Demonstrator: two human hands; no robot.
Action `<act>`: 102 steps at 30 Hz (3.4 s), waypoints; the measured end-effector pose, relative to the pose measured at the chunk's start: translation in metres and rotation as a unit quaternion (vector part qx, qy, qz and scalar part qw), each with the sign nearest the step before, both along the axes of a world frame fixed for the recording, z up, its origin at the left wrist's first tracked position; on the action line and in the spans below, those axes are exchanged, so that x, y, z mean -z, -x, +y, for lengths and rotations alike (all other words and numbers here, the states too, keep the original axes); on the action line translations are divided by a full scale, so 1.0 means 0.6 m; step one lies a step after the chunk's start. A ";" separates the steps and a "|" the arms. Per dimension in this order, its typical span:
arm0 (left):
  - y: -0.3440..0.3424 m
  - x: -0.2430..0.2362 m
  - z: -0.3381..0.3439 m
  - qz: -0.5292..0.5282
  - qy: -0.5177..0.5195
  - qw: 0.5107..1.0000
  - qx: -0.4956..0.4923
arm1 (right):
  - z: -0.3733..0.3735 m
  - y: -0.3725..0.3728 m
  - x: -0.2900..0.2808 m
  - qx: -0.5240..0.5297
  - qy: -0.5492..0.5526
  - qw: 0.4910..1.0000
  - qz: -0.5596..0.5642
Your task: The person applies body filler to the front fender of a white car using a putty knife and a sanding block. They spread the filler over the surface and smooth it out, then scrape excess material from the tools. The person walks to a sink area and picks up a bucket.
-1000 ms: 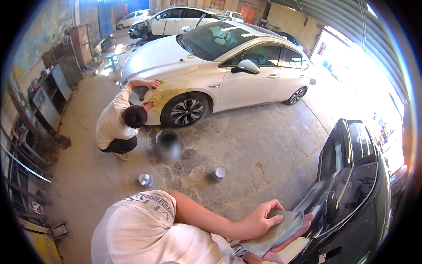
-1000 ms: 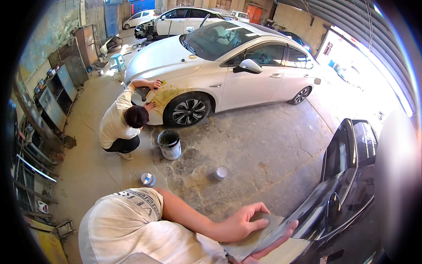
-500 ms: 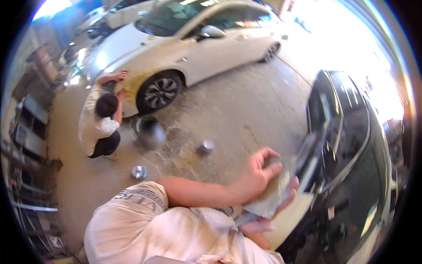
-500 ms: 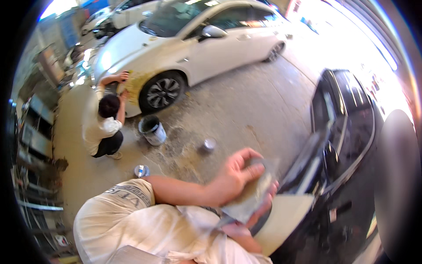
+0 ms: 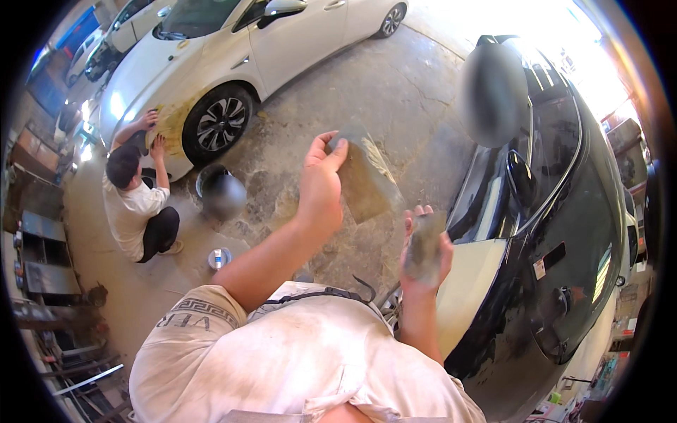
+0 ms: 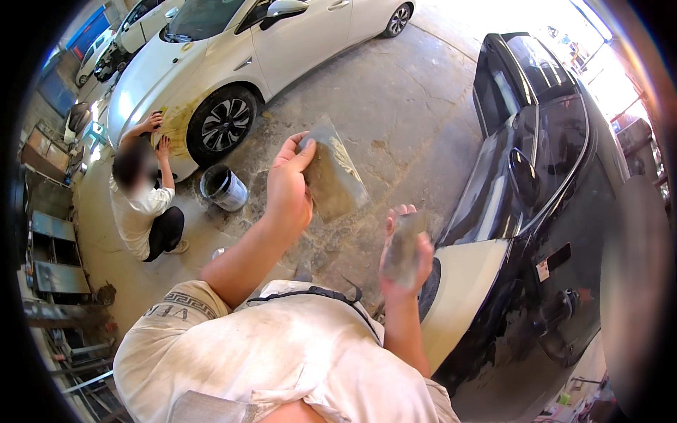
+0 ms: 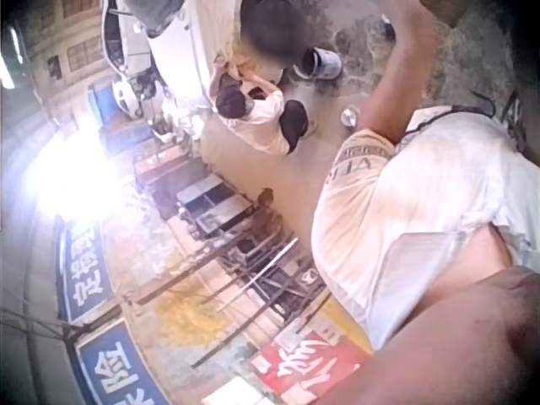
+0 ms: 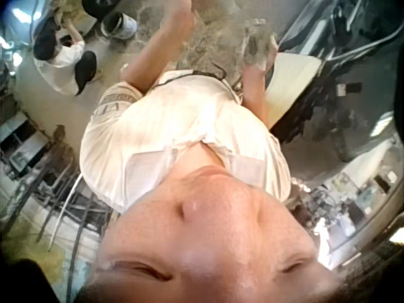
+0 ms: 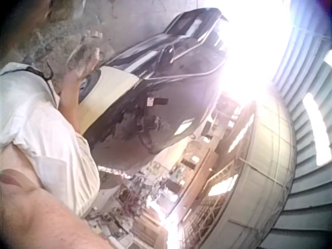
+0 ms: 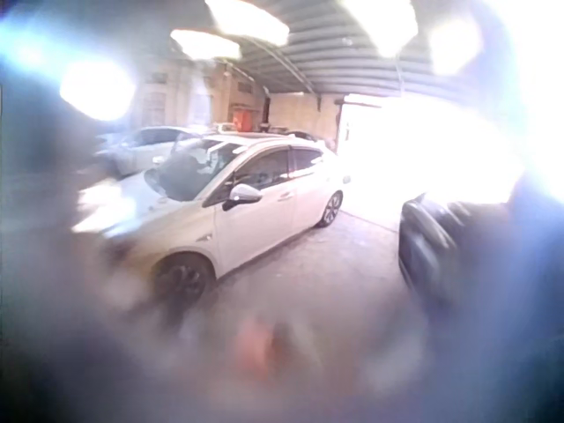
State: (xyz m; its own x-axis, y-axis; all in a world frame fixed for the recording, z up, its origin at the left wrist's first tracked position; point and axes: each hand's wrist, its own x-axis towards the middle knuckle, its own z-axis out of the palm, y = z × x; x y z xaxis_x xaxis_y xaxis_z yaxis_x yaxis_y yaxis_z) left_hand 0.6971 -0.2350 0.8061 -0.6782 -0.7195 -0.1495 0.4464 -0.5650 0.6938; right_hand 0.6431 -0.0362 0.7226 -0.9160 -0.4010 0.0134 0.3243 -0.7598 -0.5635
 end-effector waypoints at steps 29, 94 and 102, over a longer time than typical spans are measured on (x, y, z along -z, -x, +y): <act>-0.035 0.030 0.035 0.009 0.158 0.987 -0.005 | -0.011 -0.005 -0.063 -0.106 -0.068 0.981 -0.146; -0.062 0.061 0.028 -0.004 0.229 0.892 0.391 | 0.039 0.034 -0.060 0.146 -0.257 0.949 0.109; -0.062 0.049 0.051 -0.022 0.304 0.866 0.396 | 0.022 0.017 -0.050 0.156 -0.331 0.914 0.177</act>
